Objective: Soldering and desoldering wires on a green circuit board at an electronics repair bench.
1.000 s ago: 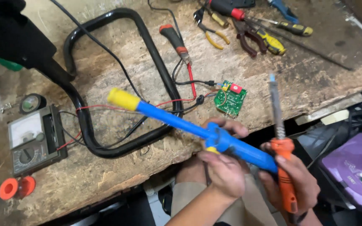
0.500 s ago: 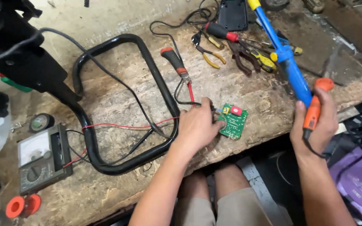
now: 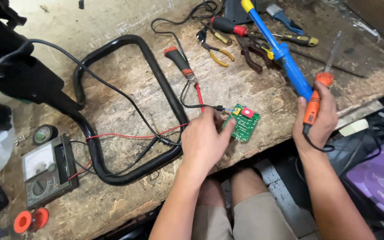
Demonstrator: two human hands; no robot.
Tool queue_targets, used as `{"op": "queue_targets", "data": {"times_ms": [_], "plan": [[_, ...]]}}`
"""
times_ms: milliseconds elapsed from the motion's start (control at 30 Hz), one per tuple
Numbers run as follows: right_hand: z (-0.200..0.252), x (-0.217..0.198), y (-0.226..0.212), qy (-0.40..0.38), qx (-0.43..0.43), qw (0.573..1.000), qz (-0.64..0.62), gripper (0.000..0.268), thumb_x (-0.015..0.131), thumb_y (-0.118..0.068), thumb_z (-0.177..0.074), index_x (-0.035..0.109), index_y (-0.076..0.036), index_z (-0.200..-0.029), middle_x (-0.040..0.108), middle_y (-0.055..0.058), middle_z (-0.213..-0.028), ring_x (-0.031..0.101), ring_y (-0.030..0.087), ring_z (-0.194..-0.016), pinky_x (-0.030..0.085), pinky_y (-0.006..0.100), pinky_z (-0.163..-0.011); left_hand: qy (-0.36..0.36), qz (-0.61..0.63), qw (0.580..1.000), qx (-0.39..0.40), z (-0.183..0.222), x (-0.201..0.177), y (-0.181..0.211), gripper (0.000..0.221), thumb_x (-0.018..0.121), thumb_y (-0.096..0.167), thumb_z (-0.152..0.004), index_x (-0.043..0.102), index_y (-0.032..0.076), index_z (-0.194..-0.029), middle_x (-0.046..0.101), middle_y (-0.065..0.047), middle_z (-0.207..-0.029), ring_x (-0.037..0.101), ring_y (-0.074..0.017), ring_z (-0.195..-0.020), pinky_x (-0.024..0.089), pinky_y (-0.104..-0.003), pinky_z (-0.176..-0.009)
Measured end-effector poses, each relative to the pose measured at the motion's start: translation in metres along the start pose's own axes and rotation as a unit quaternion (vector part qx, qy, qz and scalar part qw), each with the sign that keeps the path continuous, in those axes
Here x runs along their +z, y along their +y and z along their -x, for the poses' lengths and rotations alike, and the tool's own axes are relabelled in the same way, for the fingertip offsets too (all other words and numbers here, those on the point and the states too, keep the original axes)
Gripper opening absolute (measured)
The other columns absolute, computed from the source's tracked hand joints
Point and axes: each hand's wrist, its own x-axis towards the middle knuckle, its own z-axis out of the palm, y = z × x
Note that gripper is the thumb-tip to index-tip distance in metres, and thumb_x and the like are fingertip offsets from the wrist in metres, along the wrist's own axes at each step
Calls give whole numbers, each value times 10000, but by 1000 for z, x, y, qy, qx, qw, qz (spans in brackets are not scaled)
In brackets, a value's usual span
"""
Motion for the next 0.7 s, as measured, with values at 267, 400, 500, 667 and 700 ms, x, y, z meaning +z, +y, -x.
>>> {"op": "queue_targets", "data": {"times_ms": [267,400,500,667,700], "plan": [[0,1,14,25,-4,1000,-16,339,585,-11,-802,496,0,-1129,525,208,-953,506,412,-870,381,470,-763,-55,67,996,13,-22,21,-10,173,600,255,-658,584,116,-759,620,-59,-675,590,-314,-765,449,-401,-659],[3,2,14,26,6,1000,-7,353,598,-21,-794,507,-37,-1134,530,177,-940,518,387,-856,389,447,-765,18,235,971,37,-20,15,-7,116,605,150,-664,595,89,-762,619,-58,-641,604,-245,-662,458,-340,-621],[3,4,15,25,15,1000,-2,358,603,-23,-793,512,-58,-1137,532,161,-946,524,369,-868,394,429,-776,156,256,947,115,-24,17,-12,89,608,108,-691,575,97,-774,588,-44,-618,536,-194,-560,438,-302,-548],[-12,8,11,-24,-14,999,20,386,613,-7,-768,514,-49,-1139,527,171,-948,521,383,-865,398,447,-761,118,52,971,203,-42,24,-31,110,542,165,-746,526,93,-827,578,-98,-688,566,-297,-716,453,-399,-626],[-16,11,12,-40,-27,998,31,401,616,5,-760,513,-49,-1144,524,174,-947,521,384,-866,396,455,-756,97,19,979,178,-46,21,-33,119,551,198,-739,526,111,-815,581,-67,-672,568,-285,-719,451,-403,-621]]}}
